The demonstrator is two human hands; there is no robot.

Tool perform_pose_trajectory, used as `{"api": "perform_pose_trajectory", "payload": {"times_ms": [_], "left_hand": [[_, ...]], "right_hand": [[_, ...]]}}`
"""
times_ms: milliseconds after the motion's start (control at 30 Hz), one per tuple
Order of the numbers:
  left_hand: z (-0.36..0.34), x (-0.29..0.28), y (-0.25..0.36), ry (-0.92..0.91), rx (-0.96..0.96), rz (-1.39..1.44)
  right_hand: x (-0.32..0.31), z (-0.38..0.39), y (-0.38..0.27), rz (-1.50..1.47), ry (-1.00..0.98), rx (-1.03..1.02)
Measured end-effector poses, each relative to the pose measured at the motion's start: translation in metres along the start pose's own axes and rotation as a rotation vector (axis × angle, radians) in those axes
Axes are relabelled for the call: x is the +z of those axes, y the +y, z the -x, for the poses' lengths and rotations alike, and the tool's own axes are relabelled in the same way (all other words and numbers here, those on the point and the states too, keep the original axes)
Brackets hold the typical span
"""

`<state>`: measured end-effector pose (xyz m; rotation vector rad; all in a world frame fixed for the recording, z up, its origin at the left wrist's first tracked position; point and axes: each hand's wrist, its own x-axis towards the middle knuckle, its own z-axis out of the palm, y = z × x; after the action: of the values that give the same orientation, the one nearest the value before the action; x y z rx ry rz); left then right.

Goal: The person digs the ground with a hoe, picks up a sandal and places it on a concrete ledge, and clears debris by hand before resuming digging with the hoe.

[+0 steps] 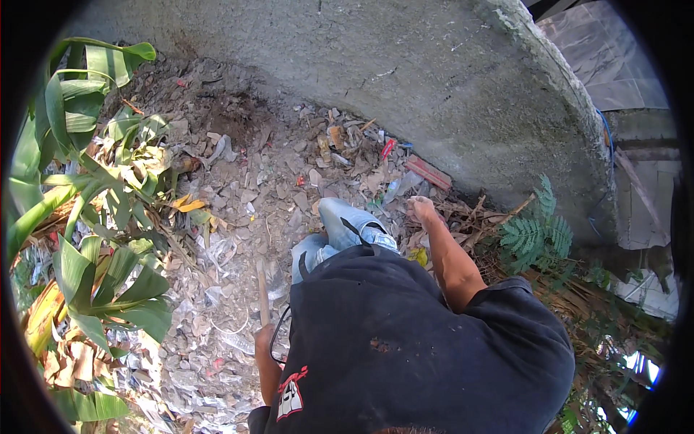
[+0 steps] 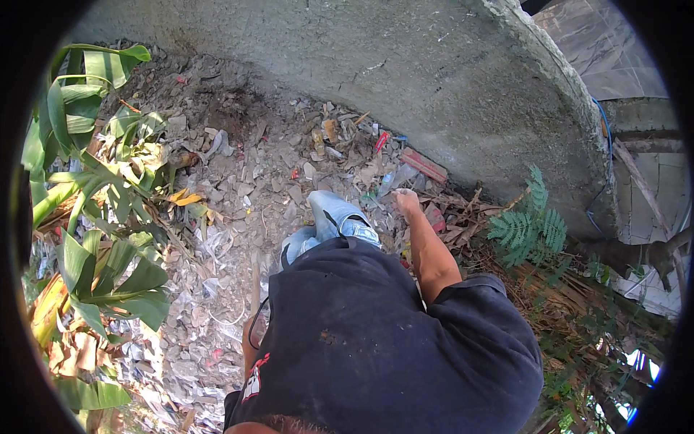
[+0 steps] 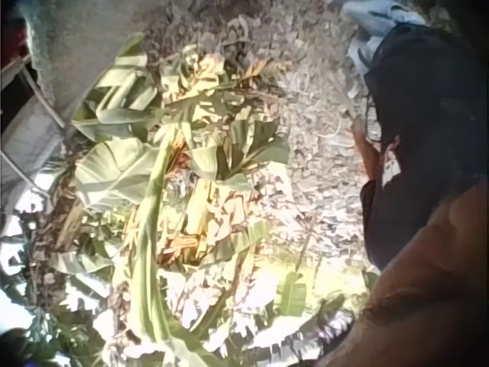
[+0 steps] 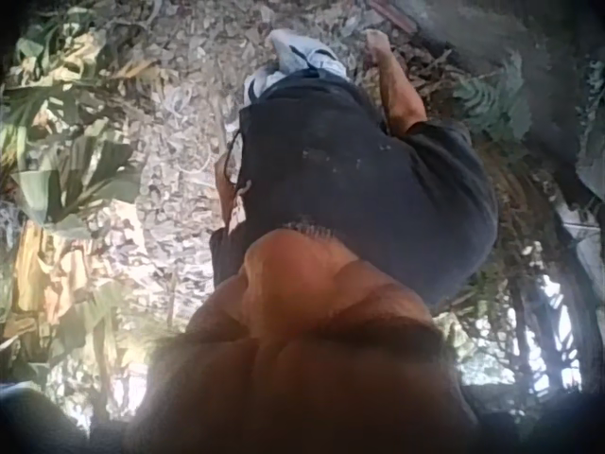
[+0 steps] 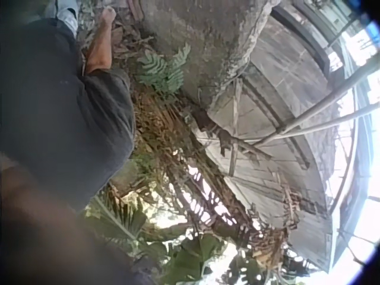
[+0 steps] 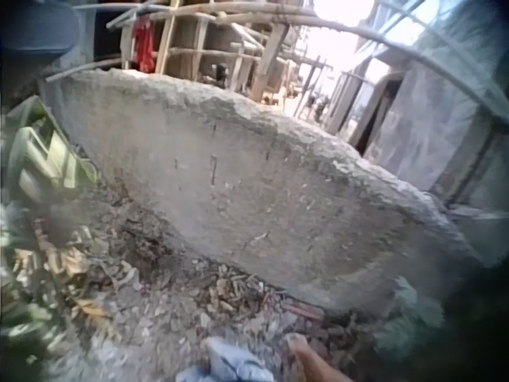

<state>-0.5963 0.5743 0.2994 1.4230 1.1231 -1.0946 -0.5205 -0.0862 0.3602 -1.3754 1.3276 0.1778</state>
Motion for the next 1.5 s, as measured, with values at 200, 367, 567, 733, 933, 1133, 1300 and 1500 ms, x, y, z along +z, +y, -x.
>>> {"api": "perform_pose_trajectory", "payload": {"times_ms": [200,367,567,733,933,1133,1300,1500], "left_hand": [[-0.012,-0.001,-0.037,0.045,0.024,-0.126],[-0.036,-0.016,-0.061,0.172,0.113,-0.228],[0.001,0.002,-0.027,0.142,0.086,-0.175],[0.037,0.016,0.002,0.128,0.088,-0.07],[0.022,0.01,-0.011,0.141,0.017,0.097],[0.023,0.015,-0.013,0.124,0.012,0.118],[0.022,0.015,-0.023,0.109,0.031,0.119],[0.04,0.021,-0.003,0.175,0.021,0.043]], "right_hand": [[0.01,-0.008,0.013,0.122,-0.071,0.024],[0.045,0.005,-0.031,0.209,-0.039,-0.089],[0.066,0.117,-0.229,-0.279,-0.397,-0.491],[0.053,0.275,-0.334,-0.41,-1.137,-1.133],[0.053,0.402,-0.365,-0.245,-1.881,-1.414],[0.064,0.441,-0.354,-0.276,-1.894,-1.503],[0.073,0.457,-0.355,-0.337,-1.845,-1.611],[0.078,0.469,-0.354,-0.394,-1.76,-1.732]]}}
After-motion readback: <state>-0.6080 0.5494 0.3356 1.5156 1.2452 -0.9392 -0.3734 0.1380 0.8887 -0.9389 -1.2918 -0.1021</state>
